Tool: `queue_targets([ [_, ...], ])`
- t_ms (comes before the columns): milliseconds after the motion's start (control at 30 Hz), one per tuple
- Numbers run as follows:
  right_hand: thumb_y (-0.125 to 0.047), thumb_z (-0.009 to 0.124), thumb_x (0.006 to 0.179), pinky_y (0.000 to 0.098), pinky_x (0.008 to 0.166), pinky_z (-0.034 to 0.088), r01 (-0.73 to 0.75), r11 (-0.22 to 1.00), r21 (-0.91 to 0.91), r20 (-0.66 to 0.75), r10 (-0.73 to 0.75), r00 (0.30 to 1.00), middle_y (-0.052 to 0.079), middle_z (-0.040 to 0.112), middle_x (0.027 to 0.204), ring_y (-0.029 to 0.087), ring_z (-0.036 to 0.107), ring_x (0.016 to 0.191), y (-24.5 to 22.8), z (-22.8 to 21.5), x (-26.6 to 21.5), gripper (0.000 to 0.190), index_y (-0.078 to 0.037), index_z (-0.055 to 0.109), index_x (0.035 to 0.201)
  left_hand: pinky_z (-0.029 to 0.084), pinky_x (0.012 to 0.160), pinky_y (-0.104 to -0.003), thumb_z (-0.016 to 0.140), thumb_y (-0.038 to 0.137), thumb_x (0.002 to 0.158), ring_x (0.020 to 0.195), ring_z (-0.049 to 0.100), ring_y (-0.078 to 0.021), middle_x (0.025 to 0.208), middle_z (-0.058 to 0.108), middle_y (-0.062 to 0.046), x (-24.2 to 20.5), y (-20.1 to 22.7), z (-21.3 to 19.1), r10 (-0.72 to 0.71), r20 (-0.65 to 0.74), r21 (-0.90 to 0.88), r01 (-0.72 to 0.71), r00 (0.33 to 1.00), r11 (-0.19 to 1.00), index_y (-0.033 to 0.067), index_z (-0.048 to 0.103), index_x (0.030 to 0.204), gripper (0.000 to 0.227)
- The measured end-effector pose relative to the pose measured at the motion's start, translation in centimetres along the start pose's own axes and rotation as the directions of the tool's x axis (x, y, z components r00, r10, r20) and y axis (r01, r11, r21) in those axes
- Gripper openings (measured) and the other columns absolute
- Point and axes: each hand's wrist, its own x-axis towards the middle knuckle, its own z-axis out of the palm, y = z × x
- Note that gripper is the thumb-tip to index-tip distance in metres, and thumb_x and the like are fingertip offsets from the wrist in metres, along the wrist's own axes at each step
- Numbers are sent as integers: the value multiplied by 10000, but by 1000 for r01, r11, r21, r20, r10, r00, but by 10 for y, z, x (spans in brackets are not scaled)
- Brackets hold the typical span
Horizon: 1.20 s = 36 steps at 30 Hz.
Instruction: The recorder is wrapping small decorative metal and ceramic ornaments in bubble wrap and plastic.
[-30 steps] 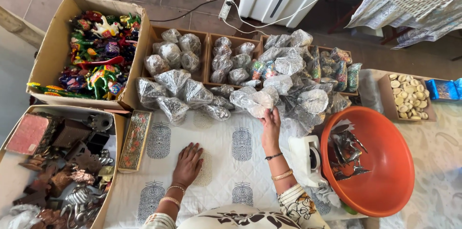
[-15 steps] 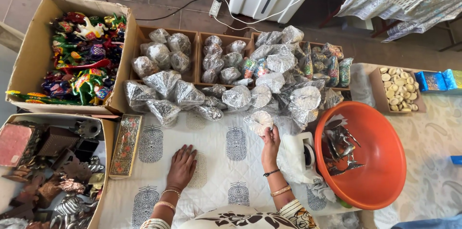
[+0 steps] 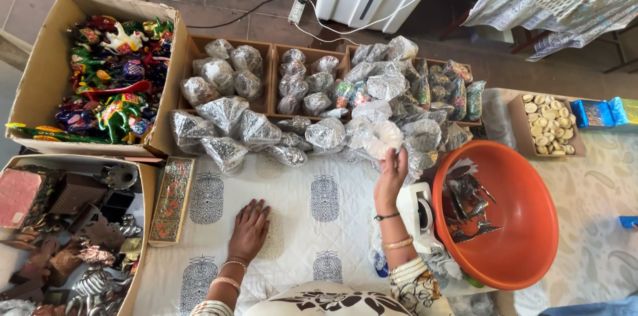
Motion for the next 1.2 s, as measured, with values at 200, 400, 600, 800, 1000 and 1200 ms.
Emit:
queue_targets([
  [200,-220,652,1003,238,788,427,-89,992,88,-26,91,995,-35,613,1010,59,541,893,13,29,41,310,-104,618,1288,246,1197,-452,455,318,995,1465,304,-260,1545,419,-60,0,0,-2,8,-1,4,-8,1000,1000,128,531,1392,446],
  [400,-106,627,987,267,631,589,-228,973,-27,162,229,960,48,669,1016,96,641,779,27,82,58,281,2,624,1246,271,1182,-460,486,289,982,1450,334,-279,1521,449,-73,-1,1,-5,25,-48,-33,-26,999,999,120,548,1369,427],
  [600,-42,636,965,288,636,610,-158,974,-164,229,193,954,75,564,1007,126,659,713,43,113,71,442,-12,473,1375,278,1183,-454,493,287,980,1445,342,-281,1516,455,-74,0,2,-9,12,-24,-37,-13,1000,999,118,555,1353,414],
  [800,-36,625,973,283,624,588,-177,960,-215,256,231,939,72,596,984,145,683,689,38,126,64,439,-4,450,1375,272,1176,-464,496,285,980,1435,344,-291,1509,455,-86,0,0,-3,26,-40,-28,-27,999,999,104,556,1357,423],
  [1000,-45,639,964,295,637,602,-191,965,-179,260,234,937,63,595,986,141,688,693,29,129,38,436,-4,464,1361,277,1187,-453,486,282,982,1444,346,-278,1518,454,-74,1,1,-9,11,2,-28,-11,1000,1000,115,554,1353,412],
  [1200,-84,632,981,287,696,636,-180,970,-163,370,230,900,56,619,1030,105,677,816,36,134,11,421,-18,487,1370,270,1178,-464,482,286,979,1438,342,-286,1513,452,-82,0,1,-5,23,-33,-19,-24,999,1000,110,554,1353,420],
])
